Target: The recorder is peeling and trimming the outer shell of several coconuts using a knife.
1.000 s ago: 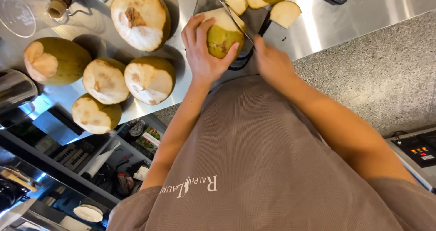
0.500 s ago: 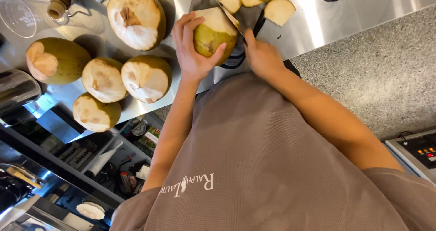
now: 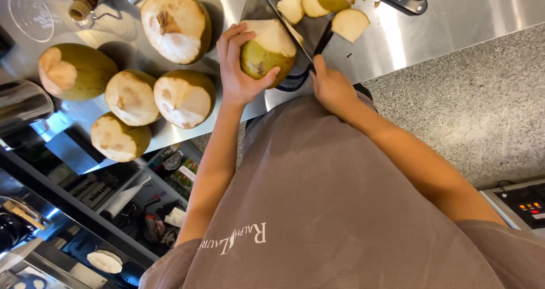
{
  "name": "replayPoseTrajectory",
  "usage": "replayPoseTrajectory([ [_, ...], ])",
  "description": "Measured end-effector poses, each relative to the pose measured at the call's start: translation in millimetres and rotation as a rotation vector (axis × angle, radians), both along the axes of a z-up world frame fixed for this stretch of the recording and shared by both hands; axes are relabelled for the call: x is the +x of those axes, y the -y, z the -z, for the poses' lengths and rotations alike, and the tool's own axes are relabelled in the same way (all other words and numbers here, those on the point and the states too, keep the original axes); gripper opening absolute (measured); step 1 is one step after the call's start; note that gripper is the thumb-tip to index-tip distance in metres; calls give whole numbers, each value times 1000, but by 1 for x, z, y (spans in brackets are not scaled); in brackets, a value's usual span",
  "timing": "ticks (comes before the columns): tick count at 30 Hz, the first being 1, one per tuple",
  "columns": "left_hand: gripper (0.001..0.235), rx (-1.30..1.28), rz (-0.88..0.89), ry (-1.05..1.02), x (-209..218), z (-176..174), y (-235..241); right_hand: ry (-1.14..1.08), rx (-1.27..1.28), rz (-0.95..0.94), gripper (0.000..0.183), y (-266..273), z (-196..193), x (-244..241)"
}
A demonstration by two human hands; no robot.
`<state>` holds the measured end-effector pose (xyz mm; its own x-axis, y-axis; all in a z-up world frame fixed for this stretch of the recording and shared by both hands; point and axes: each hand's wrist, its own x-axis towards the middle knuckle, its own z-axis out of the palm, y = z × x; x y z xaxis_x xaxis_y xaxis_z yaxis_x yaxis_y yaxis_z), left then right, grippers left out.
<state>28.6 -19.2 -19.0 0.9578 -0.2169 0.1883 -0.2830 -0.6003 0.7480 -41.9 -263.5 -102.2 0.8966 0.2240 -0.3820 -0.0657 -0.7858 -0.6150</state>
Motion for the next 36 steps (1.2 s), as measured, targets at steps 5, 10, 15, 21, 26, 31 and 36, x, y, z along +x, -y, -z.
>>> replayPoseTrajectory([
  [5,74,-18,1,-22,-6,1,-5,91,61,-14,37,-22,6,43],
  [10,75,-91,-8,-70,-5,0,-12,122,155,-12,31,6,-9,21],
  [15,75,-68,35,-106,-37,-8,-29,108,287,44,30,53,-10,-1],
  [21,91,-38,-23,-76,-65,-9,-31,-232,883,218,30,15,-44,30],
  [26,100,19,-95,-173,-56,-27,-20,-362,1001,322,33,-20,-4,31],
  [31,99,61,-101,-220,-52,-36,-24,-245,1134,428,29,-19,9,38],
  [36,99,52,-60,-206,-56,-34,-28,-201,1107,531,57,-33,-13,59],
])
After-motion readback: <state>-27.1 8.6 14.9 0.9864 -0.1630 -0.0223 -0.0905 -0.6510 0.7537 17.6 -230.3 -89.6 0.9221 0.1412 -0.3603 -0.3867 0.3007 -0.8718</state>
